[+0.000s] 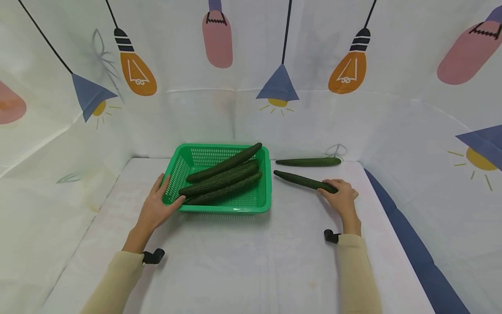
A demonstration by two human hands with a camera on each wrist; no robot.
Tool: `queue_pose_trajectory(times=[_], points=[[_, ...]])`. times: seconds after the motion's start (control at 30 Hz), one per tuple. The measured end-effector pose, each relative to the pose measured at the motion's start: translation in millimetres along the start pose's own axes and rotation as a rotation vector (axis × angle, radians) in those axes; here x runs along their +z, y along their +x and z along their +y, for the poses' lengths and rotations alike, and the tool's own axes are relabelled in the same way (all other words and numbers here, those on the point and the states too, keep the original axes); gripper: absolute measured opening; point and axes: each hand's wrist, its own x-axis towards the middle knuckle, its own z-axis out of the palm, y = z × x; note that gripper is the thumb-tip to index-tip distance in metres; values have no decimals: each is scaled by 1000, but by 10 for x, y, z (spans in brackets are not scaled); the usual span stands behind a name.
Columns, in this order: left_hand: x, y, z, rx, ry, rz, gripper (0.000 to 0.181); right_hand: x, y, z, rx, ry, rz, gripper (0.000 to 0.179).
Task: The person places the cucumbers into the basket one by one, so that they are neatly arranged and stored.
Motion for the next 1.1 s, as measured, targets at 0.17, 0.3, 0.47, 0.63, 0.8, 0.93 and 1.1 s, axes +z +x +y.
queue_pose_trajectory(times=[0.17, 0.3, 0.47, 0.63, 0.8, 0.93, 1.1], points=[[-23, -7, 7, 3, 3, -3, 97, 10, -58, -56, -7, 27, 51, 43], [-25, -7, 6, 0, 2, -8, 97, -12, -103, -94, 15, 33, 66, 42], [-16, -9, 9, 3, -1, -9, 98, -50, -157, -142, 38, 40, 89, 42], [-16, -10, 16, 4, 1, -7, 97, -78, -179, -207, 40, 62, 127, 41], [-18, -13, 23, 0, -5, -13, 98, -101, -189, -278, 50, 56, 155, 40], [-12, -12, 20, -8, -4, -17, 98, -135, -197, -339, 36, 56, 166, 39], [-19, -7, 12, -5, 0, -14, 98, -154, -177, -392, -7, 77, 186, 38]])
